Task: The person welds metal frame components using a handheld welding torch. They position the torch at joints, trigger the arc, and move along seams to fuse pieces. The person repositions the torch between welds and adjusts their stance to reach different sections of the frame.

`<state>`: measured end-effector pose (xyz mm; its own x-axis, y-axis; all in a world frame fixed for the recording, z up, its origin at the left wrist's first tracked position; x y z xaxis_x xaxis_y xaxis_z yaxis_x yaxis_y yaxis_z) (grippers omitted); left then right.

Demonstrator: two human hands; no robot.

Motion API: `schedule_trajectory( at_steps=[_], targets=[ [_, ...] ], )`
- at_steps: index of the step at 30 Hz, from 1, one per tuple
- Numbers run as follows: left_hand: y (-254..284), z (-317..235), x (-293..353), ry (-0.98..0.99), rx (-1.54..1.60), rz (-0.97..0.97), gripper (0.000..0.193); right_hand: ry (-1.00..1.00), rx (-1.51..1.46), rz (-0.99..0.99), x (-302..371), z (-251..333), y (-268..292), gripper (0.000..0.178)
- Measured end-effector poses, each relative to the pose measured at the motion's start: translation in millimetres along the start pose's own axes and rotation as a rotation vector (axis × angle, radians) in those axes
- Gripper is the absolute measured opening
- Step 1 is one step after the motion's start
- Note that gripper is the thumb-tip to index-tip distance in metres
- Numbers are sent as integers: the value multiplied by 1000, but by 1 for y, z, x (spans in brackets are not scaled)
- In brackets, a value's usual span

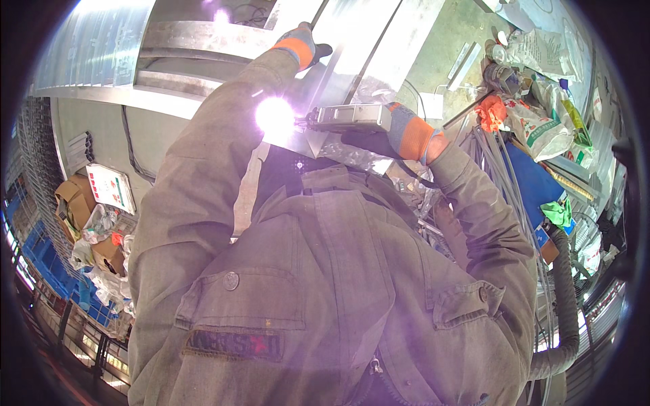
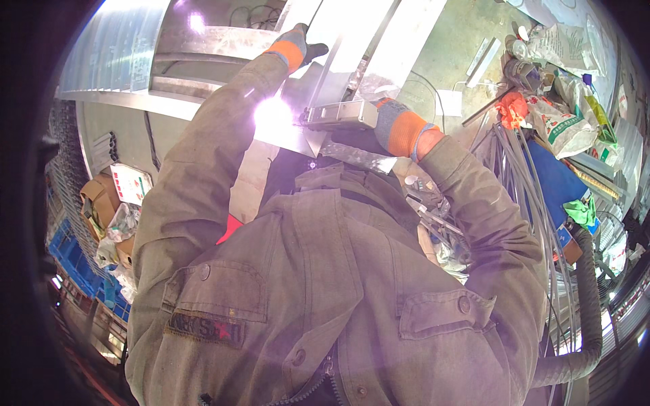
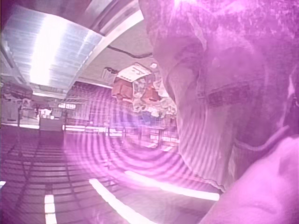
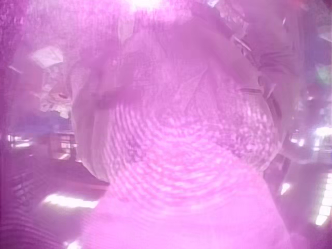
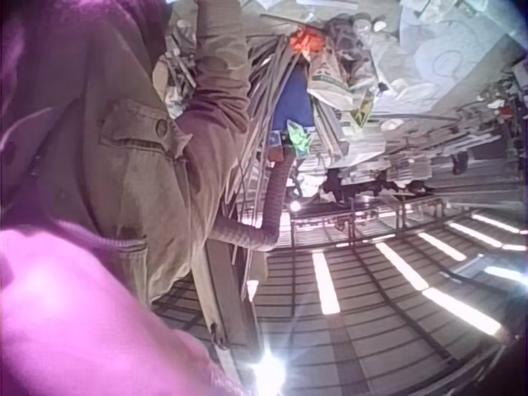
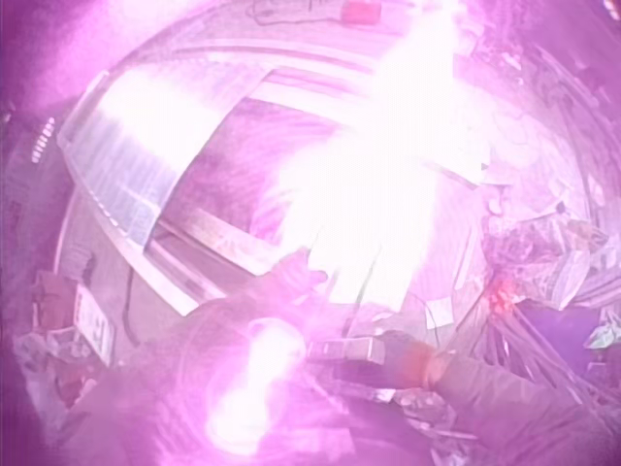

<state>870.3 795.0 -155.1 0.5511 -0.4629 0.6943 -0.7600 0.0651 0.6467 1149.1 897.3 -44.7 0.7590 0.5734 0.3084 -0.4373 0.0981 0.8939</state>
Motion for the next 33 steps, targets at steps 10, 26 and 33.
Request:
schedule_trajectory(
  at_steps=[10, 26, 33],
  targets=[
    [-5, 6, -9, 41, -3, -17, 99, 11, 93, 239, 0, -1, -6, 16],
    [-2, 2, -1, 52, 59, 5, 96, -321, -735, -77, -12, -15, 41, 23],
    [5, -5, 9, -12, 33, -50, 84, -376, -674, 70, -27, -17, 61, 31]
  ],
)
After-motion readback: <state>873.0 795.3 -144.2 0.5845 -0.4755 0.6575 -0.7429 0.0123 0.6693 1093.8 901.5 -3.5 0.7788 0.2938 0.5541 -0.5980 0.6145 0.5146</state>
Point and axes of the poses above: each hand's wrist, its own x-axis away from the middle knuckle, its own y-axis out of the back of the hand, z = x × y, the point moved 7 cm from there along -x, towards the middle knuckle, and after that the axes turned 1 degree about -x, right-handed, at the moved point
